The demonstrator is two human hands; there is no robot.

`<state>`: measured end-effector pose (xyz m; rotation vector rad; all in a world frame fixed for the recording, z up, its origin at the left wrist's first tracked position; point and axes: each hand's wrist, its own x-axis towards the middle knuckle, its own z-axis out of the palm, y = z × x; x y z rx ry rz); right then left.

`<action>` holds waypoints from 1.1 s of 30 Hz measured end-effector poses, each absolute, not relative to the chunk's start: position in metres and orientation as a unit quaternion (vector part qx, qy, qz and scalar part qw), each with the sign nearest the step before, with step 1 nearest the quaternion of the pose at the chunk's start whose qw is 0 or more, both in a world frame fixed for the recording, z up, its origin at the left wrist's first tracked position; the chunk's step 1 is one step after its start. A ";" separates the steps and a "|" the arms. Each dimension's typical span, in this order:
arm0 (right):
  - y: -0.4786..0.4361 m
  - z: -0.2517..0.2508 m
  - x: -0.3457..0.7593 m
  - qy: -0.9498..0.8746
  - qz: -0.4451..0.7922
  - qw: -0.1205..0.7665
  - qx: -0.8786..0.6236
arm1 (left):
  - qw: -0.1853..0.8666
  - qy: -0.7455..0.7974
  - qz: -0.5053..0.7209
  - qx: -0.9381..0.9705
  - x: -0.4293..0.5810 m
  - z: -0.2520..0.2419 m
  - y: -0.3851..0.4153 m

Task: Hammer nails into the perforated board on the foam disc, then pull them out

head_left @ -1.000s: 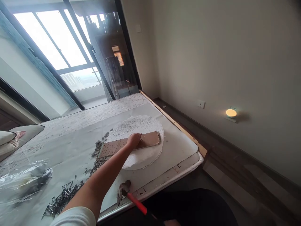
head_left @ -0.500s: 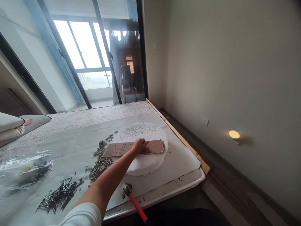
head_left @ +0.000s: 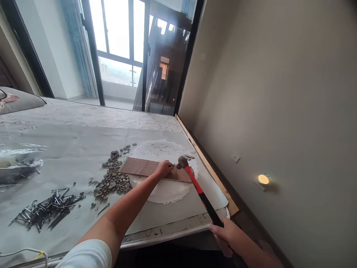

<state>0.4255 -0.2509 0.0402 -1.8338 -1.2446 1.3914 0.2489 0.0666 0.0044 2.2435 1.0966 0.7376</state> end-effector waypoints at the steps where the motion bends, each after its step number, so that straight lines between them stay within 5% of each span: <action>1: -0.239 0.054 0.427 -0.451 0.534 0.279 -0.658 | 0.254 0.405 0.274 0.835 0.249 0.003 0.068; 8: -0.195 0.120 0.420 -0.405 0.544 0.337 -0.653 | 0.202 0.383 0.279 0.857 0.247 0.000 0.066; 14: -0.186 0.110 0.405 -0.342 0.601 0.262 -0.673 | 0.210 0.398 0.281 0.847 0.247 0.000 0.064; 33: -0.187 0.120 0.400 -0.391 0.564 0.319 -0.654 | 0.230 0.399 0.292 0.838 0.248 0.002 0.063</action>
